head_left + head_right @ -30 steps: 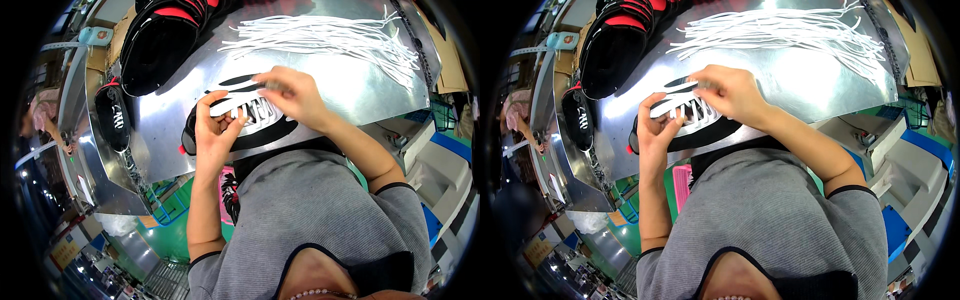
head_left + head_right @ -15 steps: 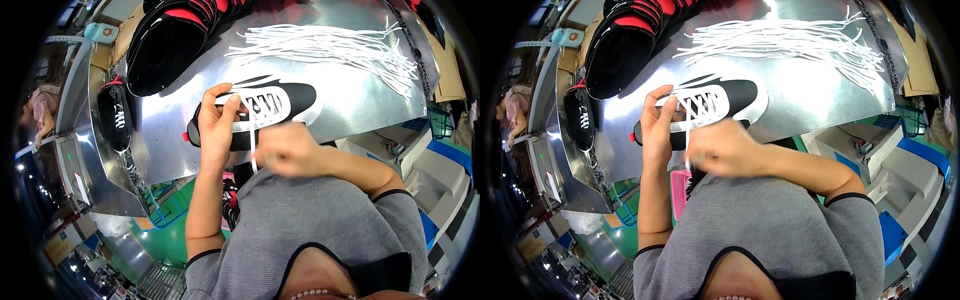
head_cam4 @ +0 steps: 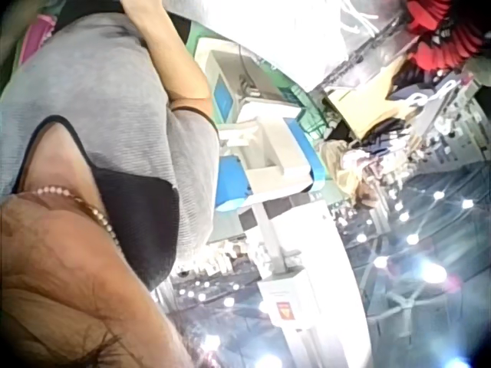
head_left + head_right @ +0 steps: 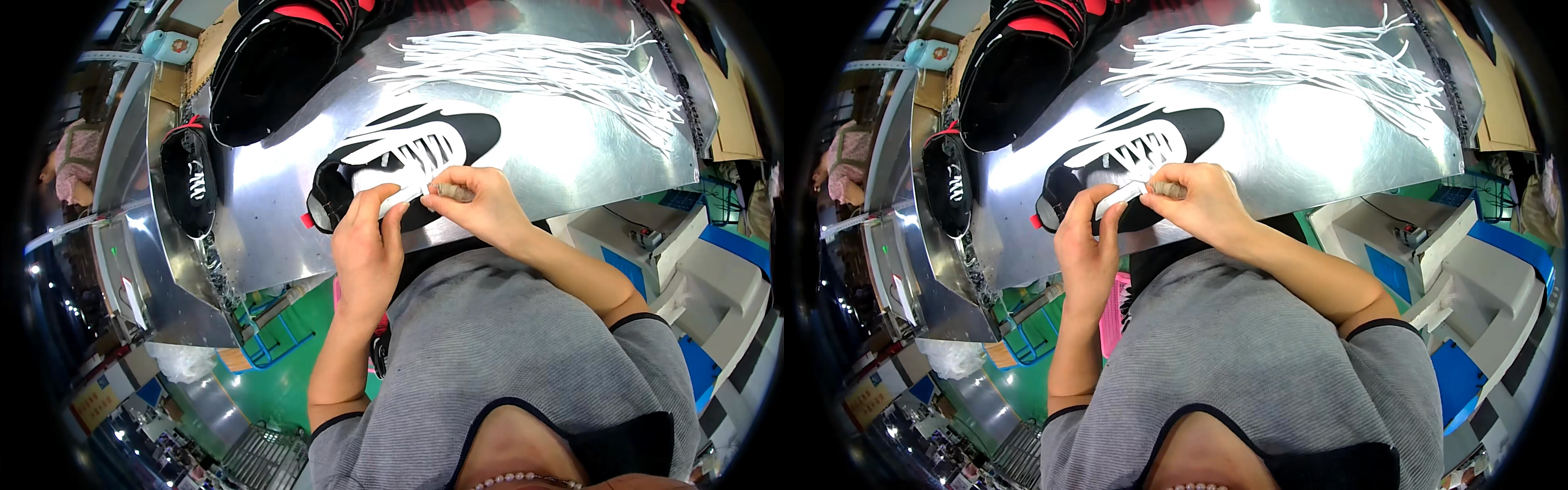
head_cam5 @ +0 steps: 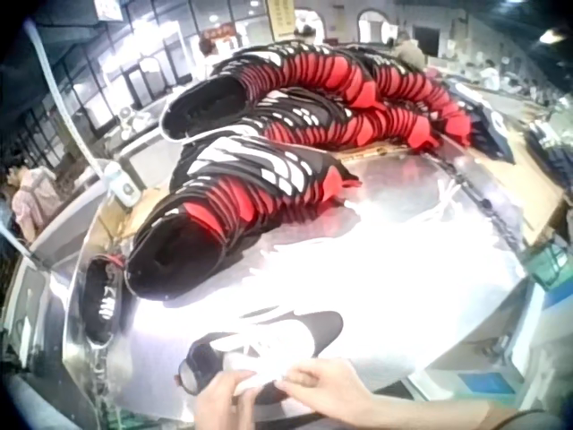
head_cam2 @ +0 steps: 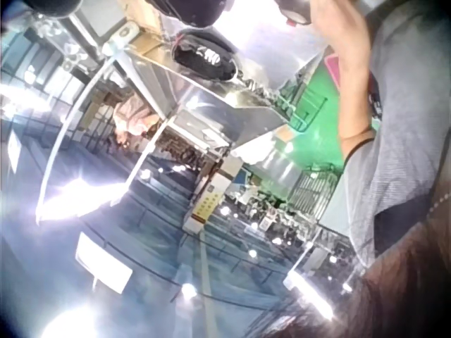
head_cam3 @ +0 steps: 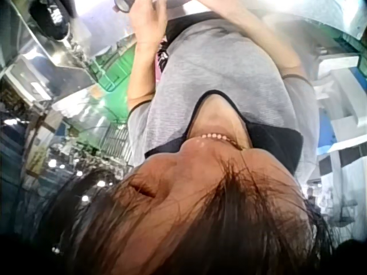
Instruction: The person places a stack of shoe uppers into a basket, then threads white laces through shoe uppers on a work table using a small hand tool.
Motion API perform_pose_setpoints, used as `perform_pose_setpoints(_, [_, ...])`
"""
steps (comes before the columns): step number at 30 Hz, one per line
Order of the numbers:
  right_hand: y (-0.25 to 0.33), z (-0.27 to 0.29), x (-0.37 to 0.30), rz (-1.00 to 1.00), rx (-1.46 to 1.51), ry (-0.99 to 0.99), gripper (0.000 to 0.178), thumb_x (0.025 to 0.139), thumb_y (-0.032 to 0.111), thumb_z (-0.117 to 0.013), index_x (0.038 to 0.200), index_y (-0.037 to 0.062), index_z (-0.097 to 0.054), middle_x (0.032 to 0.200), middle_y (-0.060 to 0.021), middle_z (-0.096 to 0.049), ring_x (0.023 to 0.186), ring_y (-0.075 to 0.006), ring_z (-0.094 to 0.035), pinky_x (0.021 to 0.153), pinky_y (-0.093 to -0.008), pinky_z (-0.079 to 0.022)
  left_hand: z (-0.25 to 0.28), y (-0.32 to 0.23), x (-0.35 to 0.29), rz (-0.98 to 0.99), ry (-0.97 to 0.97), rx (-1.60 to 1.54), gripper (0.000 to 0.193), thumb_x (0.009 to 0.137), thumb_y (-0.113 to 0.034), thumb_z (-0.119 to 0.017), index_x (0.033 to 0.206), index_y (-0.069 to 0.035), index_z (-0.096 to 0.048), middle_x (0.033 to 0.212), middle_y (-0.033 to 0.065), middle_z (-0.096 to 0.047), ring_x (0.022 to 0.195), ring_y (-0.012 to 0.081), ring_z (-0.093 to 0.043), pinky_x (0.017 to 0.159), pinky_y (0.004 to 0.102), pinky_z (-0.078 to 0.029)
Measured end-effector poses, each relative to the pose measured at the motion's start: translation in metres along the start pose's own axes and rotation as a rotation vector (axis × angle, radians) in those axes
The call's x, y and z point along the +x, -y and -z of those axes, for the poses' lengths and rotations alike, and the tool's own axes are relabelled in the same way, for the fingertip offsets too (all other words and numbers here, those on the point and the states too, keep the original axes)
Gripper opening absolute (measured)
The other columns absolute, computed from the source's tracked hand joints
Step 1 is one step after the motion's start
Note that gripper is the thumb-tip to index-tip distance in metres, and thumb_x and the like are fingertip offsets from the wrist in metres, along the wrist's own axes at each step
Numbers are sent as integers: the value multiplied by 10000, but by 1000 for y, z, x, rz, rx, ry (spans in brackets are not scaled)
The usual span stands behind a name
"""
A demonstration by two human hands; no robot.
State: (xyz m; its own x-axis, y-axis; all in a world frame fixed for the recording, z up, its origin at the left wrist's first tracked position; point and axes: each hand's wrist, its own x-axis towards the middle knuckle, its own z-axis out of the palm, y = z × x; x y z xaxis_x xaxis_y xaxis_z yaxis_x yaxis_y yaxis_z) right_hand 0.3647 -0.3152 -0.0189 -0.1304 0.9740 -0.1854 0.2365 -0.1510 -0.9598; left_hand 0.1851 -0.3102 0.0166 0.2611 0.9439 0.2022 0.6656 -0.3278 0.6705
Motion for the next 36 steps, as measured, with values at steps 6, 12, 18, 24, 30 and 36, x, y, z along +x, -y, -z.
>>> perform_pose_setpoints(6, [9,-3,11,93,321,-60,170,859,151,-726,821,-7,-677,645,28,-570,623,-36,-468,549,-230,-382,3,0,1,140,39,-118,200,863,-85,-698,1029,-7,-616,912,171,-660,768,349,-646,668,384,-501])
perform_pose_setpoints(12, [1,-7,10,101,266,-82,183,866,153,-725,921,-3,-645,680,5,-556,644,-51,-468,577,-225,-387,-8,1,5,62,14,54,276,804,-156,-769,990,-28,-610,871,148,-678,734,331,-666,646,390,-507])
perform_pose_setpoints(18, [-1,6,-16,163,45,-2,151,942,125,-611,982,17,-512,752,-78,-615,669,-170,-604,621,-306,-464,-12,5,4,11,-99,41,210,794,-98,-778,940,-21,-648,834,115,-695,741,250,-687,663,316,-510])
perform_pose_setpoints(24, [2,13,-8,158,-47,27,129,946,129,-581,930,18,-518,720,-99,-627,648,-248,-639,597,-345,-475,-10,5,9,-40,-60,44,199,793,-78,-776,947,-15,-666,813,122,-692,684,233,-668,626,305,-502])
perform_pose_setpoints(30, [1,-16,15,169,-109,-83,162,948,177,-559,961,38,-480,728,-172,-630,693,-388,-629,621,-439,-487,-9,3,11,-22,26,-45,191,815,-46,-746,982,-12,-661,826,131,-692,693,243,-672,625,314,-503])
perform_pose_setpoints(36, [22,49,9,23,-243,239,155,951,166,-602,998,18,-603,679,-41,-582,621,-104,-556,593,-274,-450,-7,3,3,-19,11,4,249,846,-76,-696,1088,-60,-638,840,136,-683,663,295,-650,591,361,-493])
